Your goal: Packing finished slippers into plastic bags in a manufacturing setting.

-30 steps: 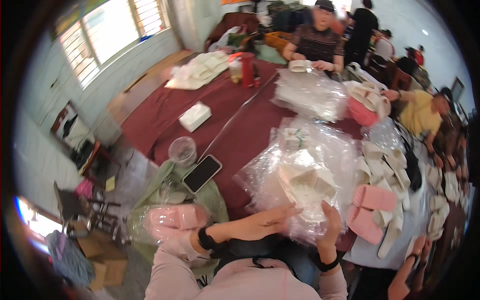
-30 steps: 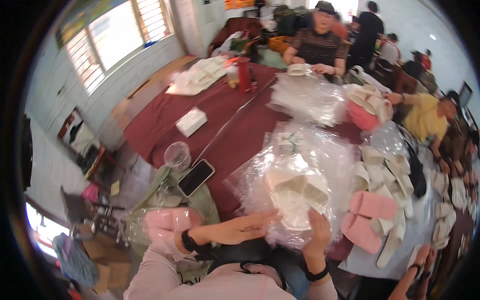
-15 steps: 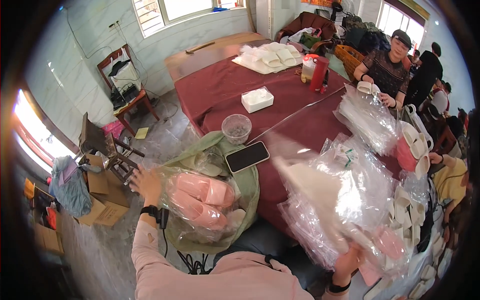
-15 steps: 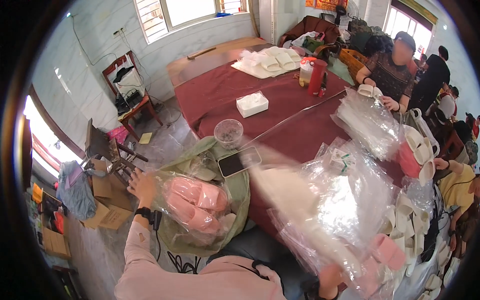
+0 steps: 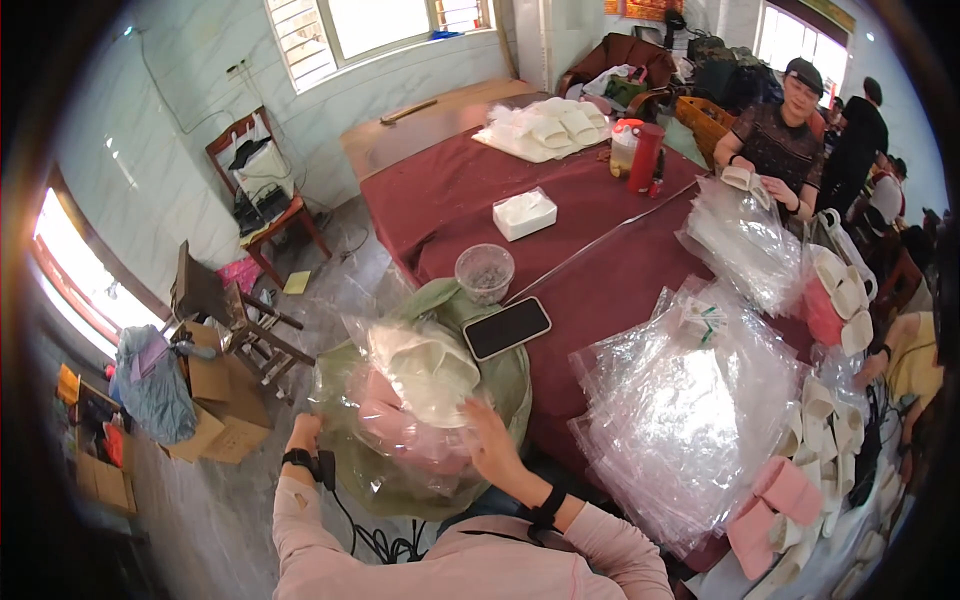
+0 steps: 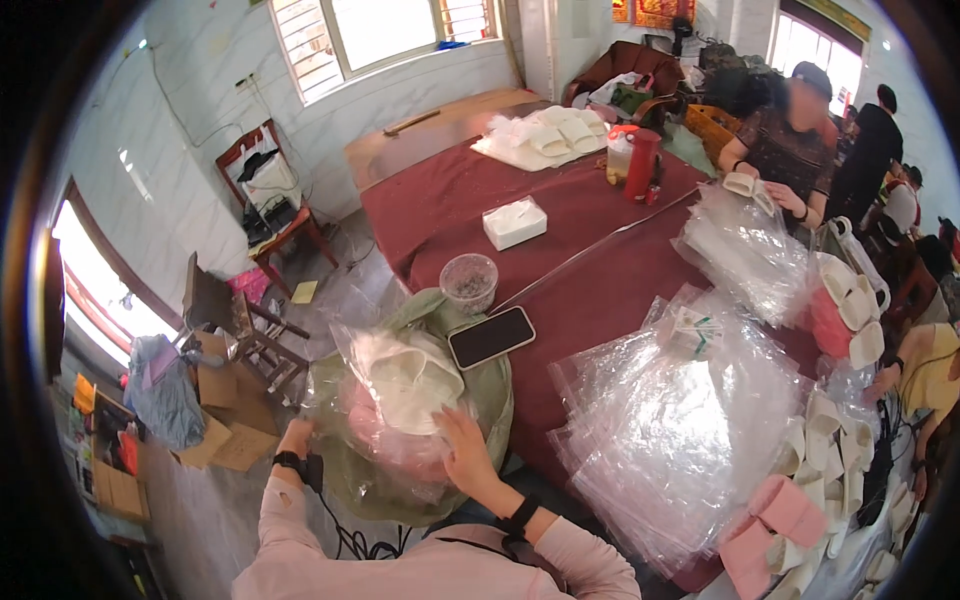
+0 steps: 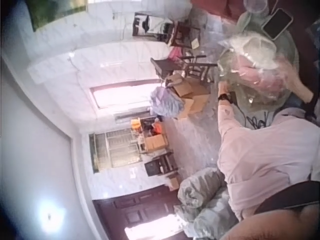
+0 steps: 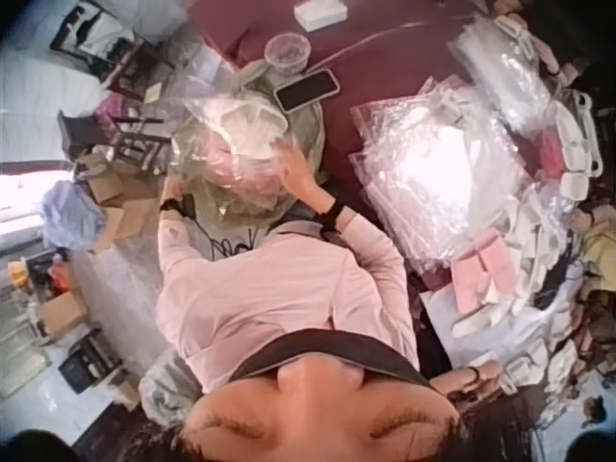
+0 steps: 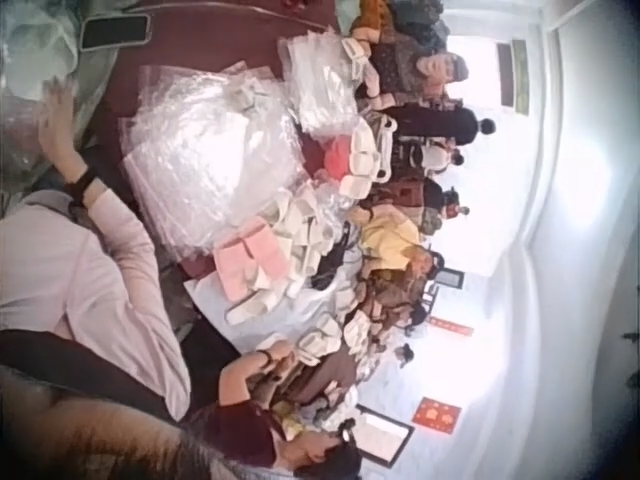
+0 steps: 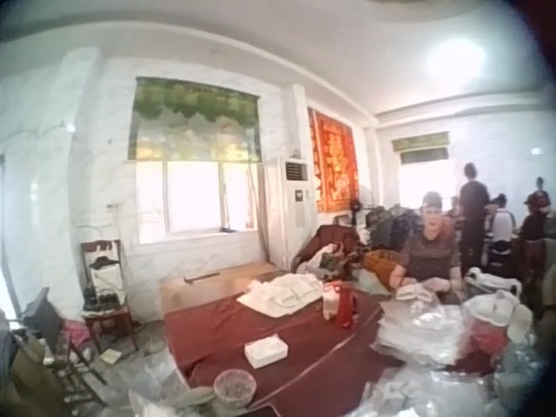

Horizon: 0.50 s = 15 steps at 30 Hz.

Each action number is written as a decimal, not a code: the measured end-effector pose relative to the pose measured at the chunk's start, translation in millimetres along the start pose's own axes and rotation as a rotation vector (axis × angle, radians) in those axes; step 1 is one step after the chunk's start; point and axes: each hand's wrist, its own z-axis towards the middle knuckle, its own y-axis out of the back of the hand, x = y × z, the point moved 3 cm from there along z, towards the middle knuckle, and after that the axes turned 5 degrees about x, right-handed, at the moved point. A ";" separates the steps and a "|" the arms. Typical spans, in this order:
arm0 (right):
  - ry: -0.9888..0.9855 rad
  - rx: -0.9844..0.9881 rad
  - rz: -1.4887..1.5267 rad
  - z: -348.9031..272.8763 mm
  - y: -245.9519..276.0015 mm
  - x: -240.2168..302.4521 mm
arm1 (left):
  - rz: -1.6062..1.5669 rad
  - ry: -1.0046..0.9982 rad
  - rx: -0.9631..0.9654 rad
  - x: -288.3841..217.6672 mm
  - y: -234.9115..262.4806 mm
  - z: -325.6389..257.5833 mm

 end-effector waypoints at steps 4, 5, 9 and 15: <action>-0.071 0.298 -0.519 -21.9 -7.7 -25.4 | -0.324 -0.112 -0.251 -0.1 4.7 48.0; -0.111 0.315 -0.552 -23.7 -6.7 -29.4 | -0.315 -0.136 -0.304 -3.8 7.2 48.8; -0.218 0.448 -0.913 -28.0 5.9 -41.1 | -0.467 -0.043 -0.339 -31.0 -2.3 34.2; -0.311 0.629 -1.153 -28.3 5.5 -40.8 | 0.361 -0.205 -0.465 -86.6 -1.5 -7.0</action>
